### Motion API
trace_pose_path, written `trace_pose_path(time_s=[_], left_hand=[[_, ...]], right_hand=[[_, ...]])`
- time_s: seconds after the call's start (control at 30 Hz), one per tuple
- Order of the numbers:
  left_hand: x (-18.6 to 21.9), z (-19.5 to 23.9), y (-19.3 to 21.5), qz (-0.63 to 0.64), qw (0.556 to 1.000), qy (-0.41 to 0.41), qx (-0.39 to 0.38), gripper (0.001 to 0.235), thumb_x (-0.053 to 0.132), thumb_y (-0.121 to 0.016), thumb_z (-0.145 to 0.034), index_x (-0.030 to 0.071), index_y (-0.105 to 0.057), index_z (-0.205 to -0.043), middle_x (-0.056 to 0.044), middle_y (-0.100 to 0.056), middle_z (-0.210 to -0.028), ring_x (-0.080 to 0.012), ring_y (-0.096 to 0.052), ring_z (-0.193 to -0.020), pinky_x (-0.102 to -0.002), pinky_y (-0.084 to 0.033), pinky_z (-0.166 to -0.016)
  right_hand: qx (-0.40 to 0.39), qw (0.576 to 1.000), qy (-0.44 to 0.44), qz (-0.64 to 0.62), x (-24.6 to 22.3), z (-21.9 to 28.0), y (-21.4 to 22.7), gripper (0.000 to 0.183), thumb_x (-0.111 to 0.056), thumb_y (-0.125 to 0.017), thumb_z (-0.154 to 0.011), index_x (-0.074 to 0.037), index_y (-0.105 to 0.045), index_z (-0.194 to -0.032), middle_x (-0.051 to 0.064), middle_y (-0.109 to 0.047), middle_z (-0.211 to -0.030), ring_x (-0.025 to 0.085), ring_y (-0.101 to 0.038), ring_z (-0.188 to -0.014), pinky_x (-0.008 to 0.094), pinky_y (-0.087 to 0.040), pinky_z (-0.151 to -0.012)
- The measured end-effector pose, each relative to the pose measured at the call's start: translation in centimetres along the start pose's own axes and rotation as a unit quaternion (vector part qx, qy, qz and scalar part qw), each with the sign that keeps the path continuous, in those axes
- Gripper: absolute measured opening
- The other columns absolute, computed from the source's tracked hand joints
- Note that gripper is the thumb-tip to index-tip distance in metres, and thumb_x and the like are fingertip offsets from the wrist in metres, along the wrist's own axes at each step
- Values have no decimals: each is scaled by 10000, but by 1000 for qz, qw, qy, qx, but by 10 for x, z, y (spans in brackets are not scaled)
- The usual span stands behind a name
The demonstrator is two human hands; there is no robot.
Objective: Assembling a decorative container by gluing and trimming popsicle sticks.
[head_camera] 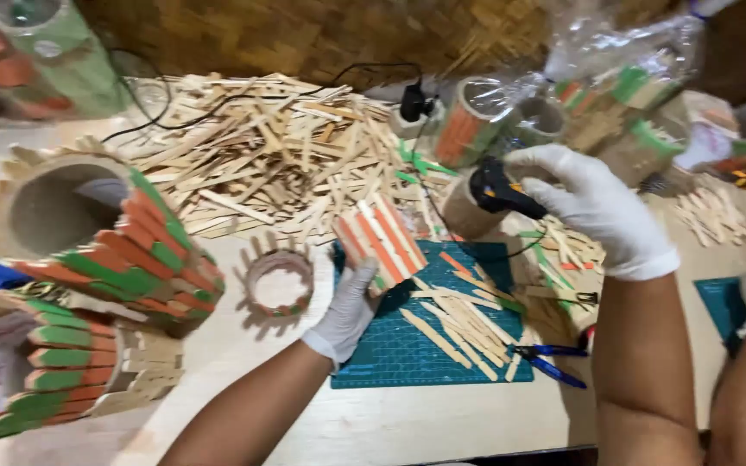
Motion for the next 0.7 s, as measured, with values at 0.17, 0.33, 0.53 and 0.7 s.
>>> trace_pose_path(time_s=[0.17,0.33,0.53,0.7], left_hand=[[-8,-12,10,11,999,-37,-35,711,198,-746,-827,189,-480,-1486,-99,-655,-1348,-269,-655,-1198,-482,-546,-1041],[-4,-21,14,26,988,-128,-82,706,89,-731,-905,284,-451,-1524,-110,-672,-1332,-282,-687,-1156,-511,-563,-1018],[-18,-17,21,-1,998,6,-58,649,257,-801,-820,212,-535,-1410,-29,-698,-1256,-177,-678,-1129,-347,-595,-896],[8,22,-15,-67,995,29,-73,1025,410,-809,-701,362,-291,-1583,-25,-384,-1648,-212,-338,-1529,-362,-460,-1081]], right_hand=[[13,984,-33,177,85,23,-20,591,-287,-736,-886,-76,-570,-1413,208,-605,-1377,383,-528,-1323,494,-337,-1152],[-70,975,-136,164,91,16,-51,827,-267,-687,-891,-127,-323,-1620,318,-486,-1431,516,-509,-1340,582,-420,-1136],[-58,974,-136,172,109,9,-67,653,-193,-571,-950,-71,-397,-1567,296,-604,-1364,469,-607,-1217,511,-460,-1037],[-46,967,-220,117,110,17,-61,681,-81,-440,-879,-176,-417,-1553,296,-657,-1293,515,-614,-1143,518,-444,-968]])
Point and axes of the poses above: each hand's wrist, its own z-axis away from the middle knuckle, its own y-axis out of the back of the hand, x = y × z, the point moved 10 cm from there along -z, towards the middle knuckle
